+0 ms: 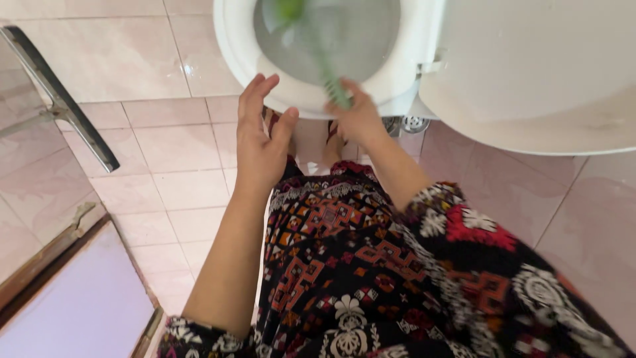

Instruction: The person scrubs the inside of a toilet bowl with a green toilet brush, then rinses the bowl and seat using a handheld bidet sprayer. The person closes the toilet lid at the end.

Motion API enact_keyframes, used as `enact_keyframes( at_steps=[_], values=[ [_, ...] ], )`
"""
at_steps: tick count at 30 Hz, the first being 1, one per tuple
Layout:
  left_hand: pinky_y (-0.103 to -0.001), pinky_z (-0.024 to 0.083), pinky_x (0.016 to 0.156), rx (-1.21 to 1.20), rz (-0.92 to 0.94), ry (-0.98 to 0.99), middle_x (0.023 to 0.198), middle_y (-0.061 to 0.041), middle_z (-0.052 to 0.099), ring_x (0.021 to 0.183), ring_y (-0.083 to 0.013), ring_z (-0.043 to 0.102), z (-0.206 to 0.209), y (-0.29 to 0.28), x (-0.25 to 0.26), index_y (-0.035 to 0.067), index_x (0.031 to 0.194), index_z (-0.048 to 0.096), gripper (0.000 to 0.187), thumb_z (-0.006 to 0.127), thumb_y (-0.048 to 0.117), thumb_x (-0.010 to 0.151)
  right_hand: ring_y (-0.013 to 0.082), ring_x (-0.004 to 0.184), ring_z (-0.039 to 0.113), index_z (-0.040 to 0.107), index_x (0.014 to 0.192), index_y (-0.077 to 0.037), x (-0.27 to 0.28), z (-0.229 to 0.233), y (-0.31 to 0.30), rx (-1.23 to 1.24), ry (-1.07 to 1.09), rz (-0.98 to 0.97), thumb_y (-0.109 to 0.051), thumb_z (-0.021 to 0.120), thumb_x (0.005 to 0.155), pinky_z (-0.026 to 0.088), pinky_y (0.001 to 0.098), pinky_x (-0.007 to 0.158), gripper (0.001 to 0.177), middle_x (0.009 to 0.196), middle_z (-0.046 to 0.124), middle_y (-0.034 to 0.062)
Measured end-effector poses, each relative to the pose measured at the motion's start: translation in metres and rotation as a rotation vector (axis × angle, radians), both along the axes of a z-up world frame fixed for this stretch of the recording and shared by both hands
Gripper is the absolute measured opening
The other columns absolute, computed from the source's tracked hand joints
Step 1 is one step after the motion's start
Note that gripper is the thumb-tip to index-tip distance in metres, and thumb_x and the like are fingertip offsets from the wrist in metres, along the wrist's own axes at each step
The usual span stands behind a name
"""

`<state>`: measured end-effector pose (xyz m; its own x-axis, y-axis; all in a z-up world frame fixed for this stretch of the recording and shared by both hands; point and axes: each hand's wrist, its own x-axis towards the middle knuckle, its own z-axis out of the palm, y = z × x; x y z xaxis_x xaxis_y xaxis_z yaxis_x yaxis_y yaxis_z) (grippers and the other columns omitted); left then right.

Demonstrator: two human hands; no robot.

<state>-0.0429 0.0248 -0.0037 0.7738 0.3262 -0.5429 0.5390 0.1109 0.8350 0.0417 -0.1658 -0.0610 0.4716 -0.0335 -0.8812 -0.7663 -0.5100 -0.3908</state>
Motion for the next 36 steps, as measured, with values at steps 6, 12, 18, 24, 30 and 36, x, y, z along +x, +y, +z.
enact_keyframes(
  at_steps=[6, 12, 18, 24, 30, 36],
  values=[
    [-0.036, 0.048, 0.112, 0.030, 0.042, -0.091, 0.162, -0.023, 0.041, 0.135, -0.0291, 0.055, -0.017, -0.001, -0.008, 0.007, 0.148, 0.053, 0.047, 0.069, 0.012, 0.104, 0.0138, 0.050, 0.058, 0.043, 0.155, -0.010, 0.025, 0.008, 0.001, -0.058, 0.102, 0.360, -0.015, 0.073, 0.088, 0.049, 0.0303, 0.046, 0.073, 0.096, 0.070, 0.0147],
    [-0.030, 0.050, 0.095, 0.072, -0.034, -0.034, 0.161, -0.020, 0.044, 0.108, -0.0186, 0.058, -0.013, 0.005, -0.002, 0.007, 0.146, 0.056, 0.047, 0.070, 0.013, 0.102, 0.0179, 0.061, 0.058, 0.040, 0.154, -0.006, -0.007, -0.021, -0.004, -0.046, -0.153, 0.408, -0.013, 0.074, 0.089, 0.048, 0.0363, 0.056, 0.074, 0.100, 0.071, 0.0226],
    [-0.028, 0.051, 0.084, 0.018, 0.031, -0.046, 0.159, -0.019, 0.045, 0.092, -0.0144, 0.056, -0.019, 0.016, 0.003, 0.007, 0.145, 0.055, 0.047, 0.069, 0.014, 0.101, 0.0228, 0.060, 0.062, 0.037, 0.154, -0.010, -0.011, -0.023, 0.013, -0.118, 0.067, 0.238, -0.014, 0.070, 0.086, 0.053, 0.0355, 0.052, 0.075, 0.108, 0.071, 0.0188],
    [-0.043, 0.038, 0.123, 0.130, -0.051, -0.106, 0.158, -0.024, 0.047, 0.147, -0.0367, 0.047, -0.027, 0.015, 0.003, 0.005, 0.145, 0.056, 0.047, 0.072, 0.015, 0.102, 0.0138, 0.078, 0.069, 0.043, 0.153, -0.005, -0.022, -0.032, -0.002, -0.009, -0.193, 0.460, -0.012, 0.077, 0.089, 0.055, 0.0291, 0.067, 0.073, 0.109, 0.073, 0.0186],
    [-0.043, 0.037, 0.123, 0.091, -0.028, -0.082, 0.158, -0.025, 0.046, 0.149, -0.0386, 0.046, -0.023, 0.021, 0.007, 0.005, 0.144, 0.055, 0.047, 0.069, 0.017, 0.100, 0.0285, 0.066, 0.058, 0.044, 0.153, -0.012, -0.001, -0.023, 0.009, -0.177, 0.060, 0.081, -0.013, 0.071, 0.084, 0.048, 0.0396, 0.055, 0.074, 0.109, 0.071, 0.0153],
    [-0.042, 0.044, 0.111, 0.017, -0.049, 0.011, 0.158, -0.023, 0.043, 0.141, -0.0371, 0.051, -0.018, 0.020, 0.009, 0.008, 0.142, 0.055, 0.049, 0.069, 0.021, 0.097, 0.0270, 0.091, 0.068, 0.040, 0.152, 0.000, -0.043, -0.009, 0.009, 0.003, -0.628, 0.631, -0.009, 0.077, 0.089, 0.056, 0.0403, 0.079, 0.073, 0.114, 0.067, 0.0186]
  ],
)
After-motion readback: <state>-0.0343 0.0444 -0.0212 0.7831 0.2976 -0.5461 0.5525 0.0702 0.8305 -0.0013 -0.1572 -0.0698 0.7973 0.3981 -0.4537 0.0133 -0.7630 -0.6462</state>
